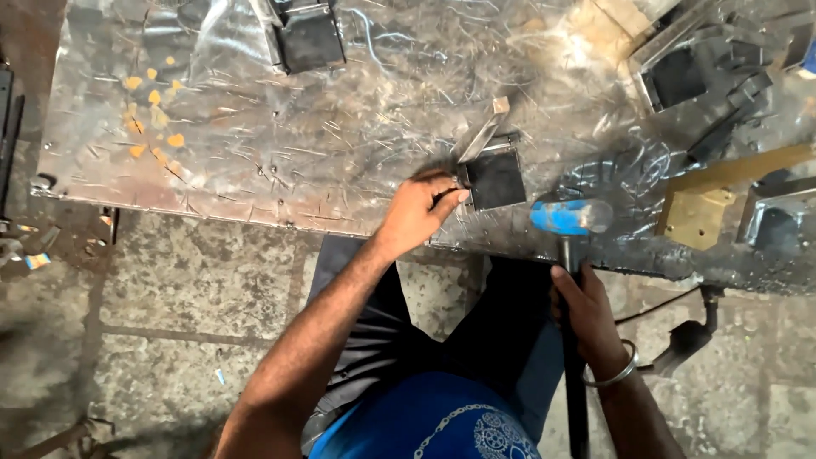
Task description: Hammering and aligning metal plates on a workbench in a workshop.
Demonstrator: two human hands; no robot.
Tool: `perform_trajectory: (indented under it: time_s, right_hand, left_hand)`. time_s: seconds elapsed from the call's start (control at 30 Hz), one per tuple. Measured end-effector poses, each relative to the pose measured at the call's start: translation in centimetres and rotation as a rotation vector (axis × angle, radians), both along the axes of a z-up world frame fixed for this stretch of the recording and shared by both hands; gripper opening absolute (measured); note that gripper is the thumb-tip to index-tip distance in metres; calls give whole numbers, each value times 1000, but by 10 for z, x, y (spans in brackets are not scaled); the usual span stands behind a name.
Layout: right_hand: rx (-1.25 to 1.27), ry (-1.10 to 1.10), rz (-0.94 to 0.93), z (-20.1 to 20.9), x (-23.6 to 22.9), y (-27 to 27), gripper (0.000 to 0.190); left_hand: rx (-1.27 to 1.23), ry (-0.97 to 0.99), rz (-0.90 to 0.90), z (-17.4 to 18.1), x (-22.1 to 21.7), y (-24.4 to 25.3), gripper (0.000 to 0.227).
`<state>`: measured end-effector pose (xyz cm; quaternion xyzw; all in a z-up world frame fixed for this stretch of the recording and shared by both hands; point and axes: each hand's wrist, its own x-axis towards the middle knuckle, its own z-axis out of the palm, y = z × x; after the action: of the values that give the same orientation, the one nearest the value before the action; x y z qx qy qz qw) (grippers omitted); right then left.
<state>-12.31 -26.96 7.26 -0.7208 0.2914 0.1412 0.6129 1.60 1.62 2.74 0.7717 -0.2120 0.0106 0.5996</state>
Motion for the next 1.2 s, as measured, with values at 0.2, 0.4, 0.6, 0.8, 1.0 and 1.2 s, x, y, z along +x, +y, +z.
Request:
perform_trajectory:
  time_s: [0.2,0.4,0.6,0.8,1.0,1.2]
  right_hand:
    - [-75,-28,100,-6,-2,-3,24]
    - [-18,-3,55,0,1,4,23]
    - [-47,-37,80,-11,-3,1,23]
    - [-70,-65,75,-12,-3,4,24]
    - [-123,-66,97,-3,-4,9,22]
    - [-107,-11,151,31,-6,23,24]
  left_hand:
    - [57,165,-41,4,-1,-2,20]
    - [87,9,-51,1,0,-3,18]
    - [130,-9,-44,5,-1,-5,19]
    - [154,-48,-1,0,-5,-7,19]
    - [236,-224,29,-6,-12,-12,21]
    - [284,-352,70,-17,-17,-18,21]
